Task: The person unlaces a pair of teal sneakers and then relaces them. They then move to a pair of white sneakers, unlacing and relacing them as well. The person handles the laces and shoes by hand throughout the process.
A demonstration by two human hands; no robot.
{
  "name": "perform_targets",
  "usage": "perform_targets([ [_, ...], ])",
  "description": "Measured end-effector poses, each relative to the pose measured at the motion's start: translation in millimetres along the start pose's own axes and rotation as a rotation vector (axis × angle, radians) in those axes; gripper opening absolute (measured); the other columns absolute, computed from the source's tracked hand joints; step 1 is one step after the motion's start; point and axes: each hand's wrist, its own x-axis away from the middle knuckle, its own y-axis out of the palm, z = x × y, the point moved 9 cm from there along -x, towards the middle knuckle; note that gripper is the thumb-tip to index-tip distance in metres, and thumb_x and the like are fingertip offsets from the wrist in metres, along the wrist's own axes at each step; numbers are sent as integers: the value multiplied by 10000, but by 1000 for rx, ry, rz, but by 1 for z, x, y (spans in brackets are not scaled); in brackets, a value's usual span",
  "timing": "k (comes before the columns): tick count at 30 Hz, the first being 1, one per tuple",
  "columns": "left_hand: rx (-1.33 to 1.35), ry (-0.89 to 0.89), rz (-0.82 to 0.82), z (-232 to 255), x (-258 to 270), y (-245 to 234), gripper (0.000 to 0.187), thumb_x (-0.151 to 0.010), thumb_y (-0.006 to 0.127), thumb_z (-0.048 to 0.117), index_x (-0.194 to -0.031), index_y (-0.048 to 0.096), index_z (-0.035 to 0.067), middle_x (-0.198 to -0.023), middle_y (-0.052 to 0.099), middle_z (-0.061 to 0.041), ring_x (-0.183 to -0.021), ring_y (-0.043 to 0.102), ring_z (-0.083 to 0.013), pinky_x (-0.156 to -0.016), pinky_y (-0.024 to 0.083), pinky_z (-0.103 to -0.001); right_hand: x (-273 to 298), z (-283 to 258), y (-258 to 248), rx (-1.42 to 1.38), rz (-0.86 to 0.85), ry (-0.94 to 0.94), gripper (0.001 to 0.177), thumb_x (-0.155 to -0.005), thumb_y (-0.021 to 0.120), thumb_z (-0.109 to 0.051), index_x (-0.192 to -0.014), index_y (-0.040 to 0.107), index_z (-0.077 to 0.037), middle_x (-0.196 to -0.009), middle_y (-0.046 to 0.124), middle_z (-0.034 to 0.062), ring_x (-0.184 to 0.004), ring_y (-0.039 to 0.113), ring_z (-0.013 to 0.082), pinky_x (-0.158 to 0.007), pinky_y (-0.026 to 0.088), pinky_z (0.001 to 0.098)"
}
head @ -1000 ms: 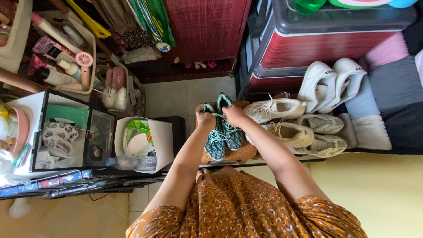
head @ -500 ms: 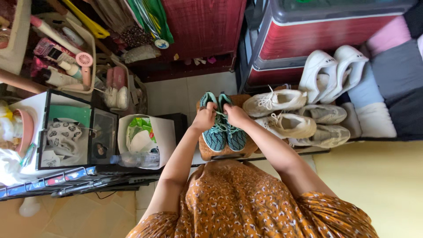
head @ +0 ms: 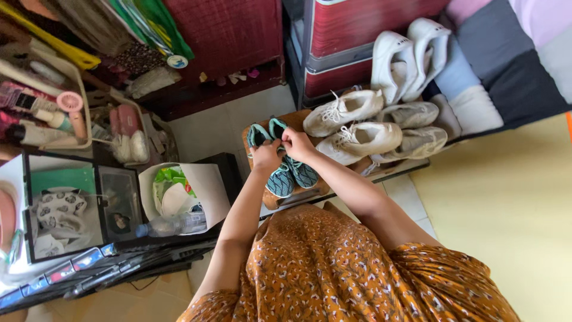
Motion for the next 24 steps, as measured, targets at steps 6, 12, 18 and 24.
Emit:
perform_targets([
  [6,-14,65,114,-1,-7,-5,326,-910,698,362,-1226,665,286,-1180,676,-89,-1102,672,-318,-1030,341,-634,11,-26,-27,5,119,-88,180,-859,726,-32,-995,611,-58,-880,719,138,-819,728,335,-726,565,395],
  [12,-52,-14,0,5,-13,-17,310,-949,669,376,-1246,659,290,-1279,609,-137,-1284,523,-382,-1128,187,-728,21,-27,-29,4,117,-24,191,-845,743,-15,-1004,641,-49,-945,721,117,-779,706,260,-718,562,356],
  [18,17,51,101,35,3,-49,558,-899,692,329,-1419,528,211,-1373,552,-128,-1341,457,-376,-1160,157,-737,43,-10,-50,-120,233,46,145,-900,684,20,-1025,642,-39,-993,723,93,-894,740,183,-769,615,300],
  [24,149,270,242,98,15,-61,632,-897,687,280,-1475,459,160,-1446,502,-130,-1367,438,-383,-1139,187,-738,64,-4,-84,-93,379,127,125,-924,691,18,-1025,655,-45,-1029,703,86,-905,723,176,-753,613,299],
])
